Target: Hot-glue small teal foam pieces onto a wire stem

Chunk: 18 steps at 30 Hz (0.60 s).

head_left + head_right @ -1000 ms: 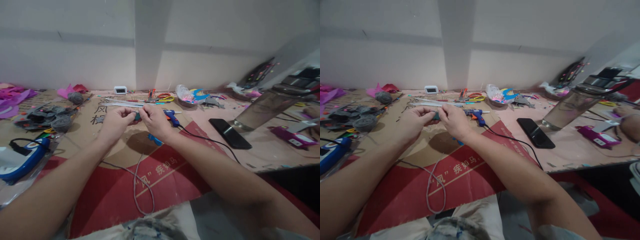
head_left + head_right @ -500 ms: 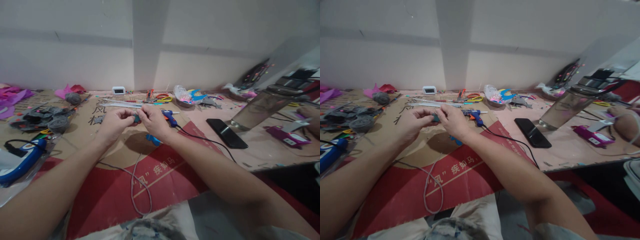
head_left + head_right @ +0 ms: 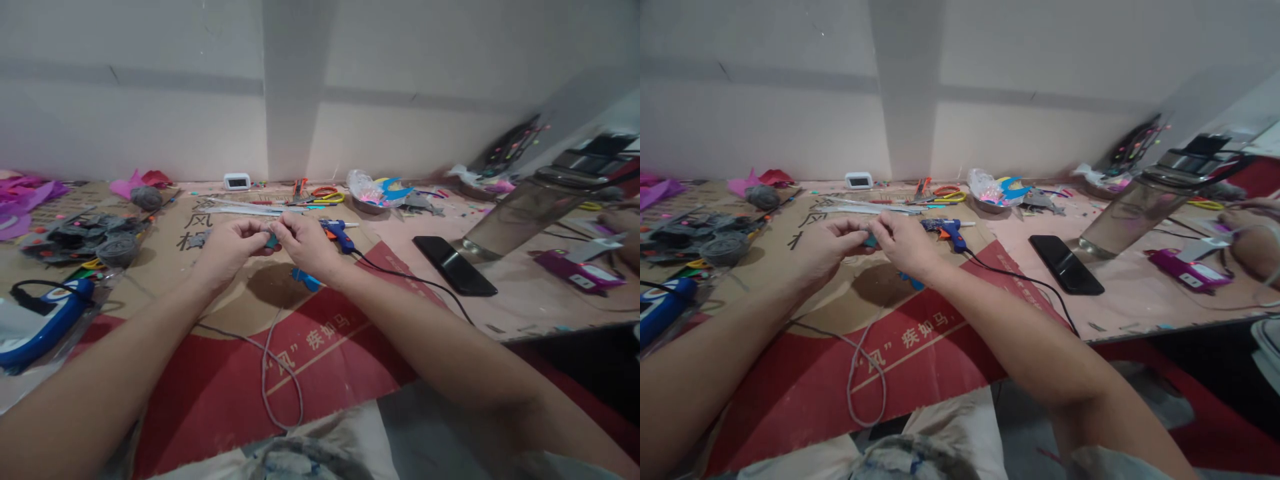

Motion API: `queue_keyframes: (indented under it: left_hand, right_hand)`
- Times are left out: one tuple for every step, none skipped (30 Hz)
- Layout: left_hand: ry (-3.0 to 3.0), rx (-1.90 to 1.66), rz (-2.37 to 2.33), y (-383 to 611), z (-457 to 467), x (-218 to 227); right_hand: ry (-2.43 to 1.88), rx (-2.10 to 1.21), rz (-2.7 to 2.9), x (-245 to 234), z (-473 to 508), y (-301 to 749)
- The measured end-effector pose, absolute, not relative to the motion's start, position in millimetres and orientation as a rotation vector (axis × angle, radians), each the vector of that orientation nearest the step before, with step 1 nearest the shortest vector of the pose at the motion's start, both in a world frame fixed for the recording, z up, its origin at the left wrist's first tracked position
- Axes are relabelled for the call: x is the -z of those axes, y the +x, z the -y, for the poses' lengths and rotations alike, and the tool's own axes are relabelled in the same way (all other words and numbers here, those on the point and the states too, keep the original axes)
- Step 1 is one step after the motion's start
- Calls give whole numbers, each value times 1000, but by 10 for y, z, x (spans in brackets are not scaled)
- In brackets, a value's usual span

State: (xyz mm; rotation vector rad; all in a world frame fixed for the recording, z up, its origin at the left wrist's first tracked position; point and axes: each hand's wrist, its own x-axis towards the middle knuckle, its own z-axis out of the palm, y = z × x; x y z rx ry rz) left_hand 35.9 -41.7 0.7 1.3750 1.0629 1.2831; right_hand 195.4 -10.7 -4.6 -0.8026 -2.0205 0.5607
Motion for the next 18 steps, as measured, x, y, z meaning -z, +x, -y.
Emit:
queue_keyframes:
  left_hand:
    - [1355, -1272, -1063, 355, 411, -8]
    - [1332, -1255, -1061, 351, 406, -12]
    - [1306, -1230, -1057, 348, 403, -18]
    - [1281, -1202, -1051, 345, 403, -25]
    - [1258, -1174, -1046, 343, 405, -33]
    - [1240, -1151, -1040, 341, 409, -42]
    - [1229, -1133, -1032, 339, 414, -50]
    - [1219, -1124, -1027, 336, 420, -57]
    - [1208, -1119, -1022, 333, 426, -62]
    - [1194, -1117, -1020, 329, 430, -66]
    - [1179, -1119, -1019, 326, 433, -69]
    - [1167, -1122, -1018, 323, 435, -70]
    - [1163, -1124, -1016, 320, 435, -69]
    - [1170, -1125, -1013, 319, 433, -67]
    - [1188, -1122, -1011, 319, 431, -63]
    - [1213, -1119, -1012, 320, 427, -57]
    - [1240, -1118, -1019, 321, 423, -50]
    - [1266, -1115, -1030, 322, 419, -41]
  right_hand:
    - [-782, -601, 2020, 53, 96, 1956]
    - [-759, -648, 2016, 61, 84, 1958]
    - [-738, -696, 2011, 70, 72, 1960]
    - [-723, -741, 2005, 79, 59, 1962]
    - [-717, -780, 2002, 87, 48, 1965]
    - [-720, -810, 2002, 93, 39, 1969]
    - [-729, -828, 2006, 96, 33, 1973]
    - [-744, -833, 2010, 98, 29, 1977]
    - [-758, -830, 2011, 99, 27, 1982]
    - [-768, -827, 2010, 98, 27, 1986]
    - [-774, -826, 2008, 97, 28, 1990]
    - [-776, -828, 2004, 96, 30, 1993]
    - [-779, -835, 2002, 94, 33, 1995]
    - [-781, -844, 2004, 93, 35, 1995]
    - [-783, -853, 2009, 92, 38, 1994]
    - [-785, -861, 2017, 90, 41, 1993]
    - [-785, -866, 2026, 89, 44, 1990]
    - [-784, -869, 2037, 88, 47, 1988]
